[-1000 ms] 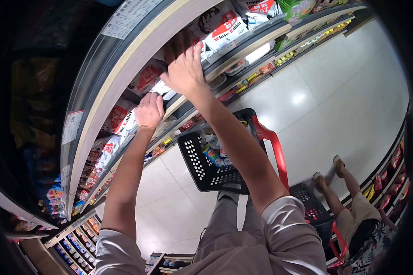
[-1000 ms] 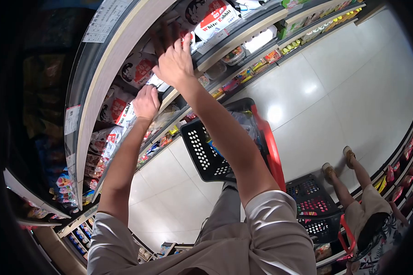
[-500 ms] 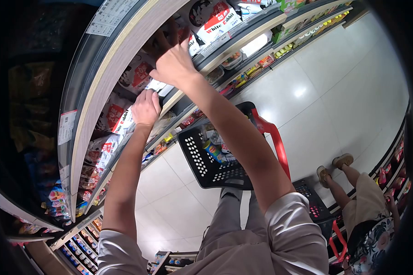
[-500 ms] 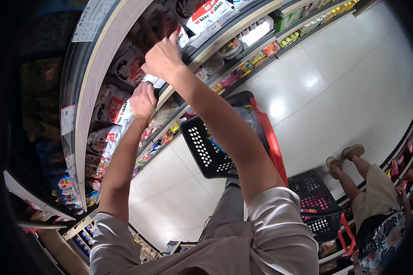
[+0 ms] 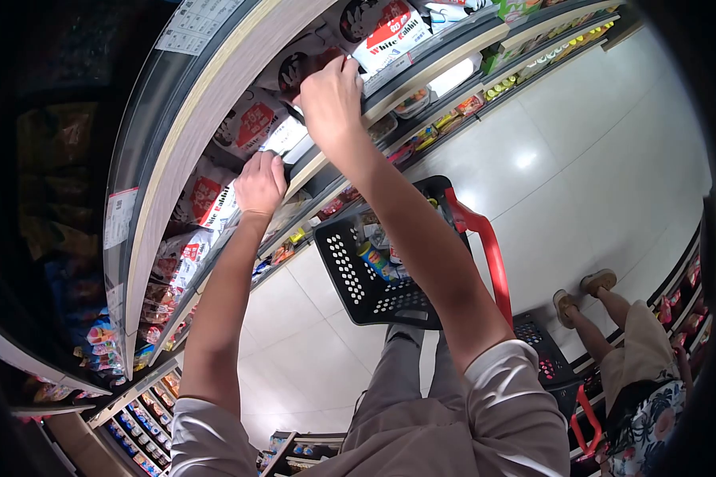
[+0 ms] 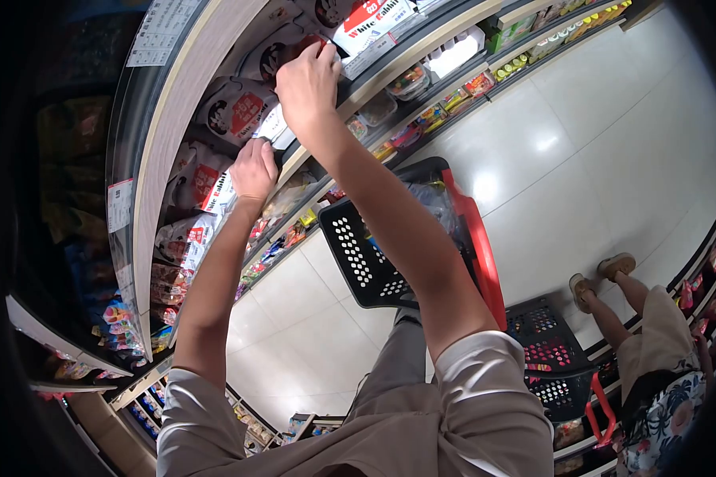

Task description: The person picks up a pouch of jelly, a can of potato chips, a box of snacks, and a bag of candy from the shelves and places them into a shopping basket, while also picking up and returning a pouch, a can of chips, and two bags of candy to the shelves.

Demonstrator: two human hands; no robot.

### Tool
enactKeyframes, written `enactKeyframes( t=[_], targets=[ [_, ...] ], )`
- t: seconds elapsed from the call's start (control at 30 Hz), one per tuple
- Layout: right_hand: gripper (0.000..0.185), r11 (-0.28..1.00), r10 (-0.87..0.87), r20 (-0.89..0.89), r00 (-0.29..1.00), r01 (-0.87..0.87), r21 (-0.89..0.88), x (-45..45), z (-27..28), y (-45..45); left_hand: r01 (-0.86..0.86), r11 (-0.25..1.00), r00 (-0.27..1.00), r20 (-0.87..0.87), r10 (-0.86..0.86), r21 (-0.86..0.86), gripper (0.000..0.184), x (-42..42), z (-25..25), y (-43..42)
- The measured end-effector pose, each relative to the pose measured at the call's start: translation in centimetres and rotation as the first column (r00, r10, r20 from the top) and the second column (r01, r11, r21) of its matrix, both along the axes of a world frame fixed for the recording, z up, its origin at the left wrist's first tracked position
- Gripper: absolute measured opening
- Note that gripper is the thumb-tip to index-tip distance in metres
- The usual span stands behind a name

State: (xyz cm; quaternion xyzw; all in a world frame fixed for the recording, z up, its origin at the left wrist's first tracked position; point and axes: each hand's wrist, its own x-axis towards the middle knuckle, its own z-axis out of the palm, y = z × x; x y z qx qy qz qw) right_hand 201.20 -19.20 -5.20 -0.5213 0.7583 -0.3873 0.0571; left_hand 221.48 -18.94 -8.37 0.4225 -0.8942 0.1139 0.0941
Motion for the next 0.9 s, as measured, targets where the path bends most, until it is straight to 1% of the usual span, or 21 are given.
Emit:
enactKeyframes(
  t=[0.07, 0.1, 0.17, 0.2, 0.27, 0.3, 0.33, 0.37, 0.4, 0.47, 0.5, 0.53, 0.57, 0.6, 0.67, 0.73, 0.77, 0.83, 0.87, 0.9],
  targets=[
    [0.029, 0.995, 0.045, -0.047, 0.998, -0.041, 0.096, -0.3, -0.4, -0.5, 0.003, 1.0, 1.0, -0.006, -0.003, -0.003, 0.021, -0.1, 0.1, -0.1],
    [0.029, 0.995, 0.044, -0.05, 0.998, -0.039, 0.094, -0.6, -0.5, -0.3, -0.001, 1.0, 1.0, -0.008, 0.001, 0.0, 0.021, -0.1, 0.1, -0.1],
    [0.036, 0.991, 0.096, 0.108, 0.989, -0.085, -0.104, -1.1, -0.9, 0.4, -0.001, 1.0, 1.0, -0.013, 0.001, 0.001, 0.021, -0.1, 0.0, -0.1],
    [0.036, 0.991, 0.096, 0.107, 0.99, -0.084, -0.106, -1.1, -0.5, 0.9, -0.013, 1.0, 1.0, -0.008, 0.014, 0.004, 0.021, -0.2, 0.1, 0.0],
    [0.037, 0.917, 0.041, -0.08, 0.996, -0.069, -0.394, -0.7, 0.0, 1.8, -0.028, 1.0, 1.0, 0.003, 0.028, 0.011, 0.021, -0.1, 0.0, -0.1],
    [0.036, 0.932, 0.121, -0.212, 0.97, -0.184, -0.313, -0.5, 0.3, 1.5, -0.015, 1.0, 1.0, -0.005, 0.015, 0.006, 0.021, -0.1, 0.0, -0.2],
    [0.036, 0.934, 0.123, -0.203, 0.971, -0.183, -0.308, -0.1, 0.5, 1.3, -0.001, 1.0, 1.0, -0.012, 0.001, 0.004, 0.021, -0.1, 0.0, -0.1],
    [0.038, 0.963, 0.249, -0.291, 0.924, -0.269, -0.03, 0.1, 0.9, 1.0, 0.0, 1.0, 1.0, -0.005, 0.0, 0.012, 0.021, 0.0, 0.0, 0.1],
    [0.04, 0.915, 0.388, -0.34, 0.856, -0.315, 0.252, 0.3, 1.4, 0.6, -0.005, 1.0, 1.0, -0.004, 0.005, 0.005, 0.021, 0.0, 0.0, 0.1],
    [0.054, 0.922, 0.37, -0.311, 0.875, -0.305, 0.238, 1.1, 0.1, -0.7, -0.009, 1.0, 1.0, -0.003, 0.009, -0.003, 0.021, -0.1, -0.1, -0.2],
    [0.059, 0.969, 0.237, -0.301, 0.924, -0.248, 0.0, 1.1, 0.0, -0.9, -0.002, 1.0, 1.0, -0.009, 0.002, -0.007, 0.021, -0.1, -0.1, -0.2],
    [0.064, 0.957, 0.109, -0.256, 0.96, -0.171, -0.233, 1.3, -0.1, -0.9, 0.003, 1.0, 1.0, -0.013, -0.003, -0.009, 0.021, 0.0, -0.2, -0.2],
    [0.064, 0.957, 0.116, -0.254, 0.96, -0.176, -0.23, 1.3, -0.3, -0.9, -0.003, 1.0, 1.0, -0.011, 0.003, -0.005, 0.021, 0.2, -0.3, -0.1],
    [0.069, 0.953, 0.233, -0.201, 0.951, -0.265, -0.147, 1.2, -0.4, -1.0, -0.006, 1.0, 1.0, 0.0, 0.006, -0.001, 0.021, 0.2, -0.2, -0.1],
    [0.073, 0.934, 0.34, -0.14, 0.93, -0.351, -0.069, 0.9, -0.6, -1.0, -0.004, 1.0, 1.0, 0.01, 0.004, 0.0, 0.02, 0.0, -0.1, -0.2],
    [0.056, 0.896, 0.375, -0.076, 0.924, -0.383, -0.225, 0.6, -1.1, -0.8, 0.001, 1.0, 1.0, -0.009, -0.001, -0.017, 0.02, -0.2, 0.0, -0.1],
    [0.056, 0.897, 0.373, -0.077, 0.925, -0.381, -0.224, 0.7, -1.4, -0.3, 0.003, 1.0, 1.0, -0.01, -0.003, -0.017, 0.02, -0.2, 0.0, -0.1],
    [0.036, 0.921, 0.149, -0.065, 0.987, -0.163, -0.354, 1.3, -1.6, 1.1, -0.025, 1.0, 1.0, 0.019, 0.025, 0.014, 0.021, -0.2, 0.1, 0.0],
    [0.036, 0.921, 0.154, -0.062, 0.986, -0.166, -0.352, 1.5, -1.7, 1.3, -0.029, 0.999, 0.999, 0.022, 0.029, 0.017, 0.021, -0.1, 0.1, 0.0],
    [0.028, 0.934, 0.167, -0.082, 0.983, -0.184, -0.306, 1.7, -1.6, 1.6, -0.02, 1.0, 1.0, 0.021, 0.019, 0.013, 0.021, 0.0, 0.0, -0.1]
  ],
)
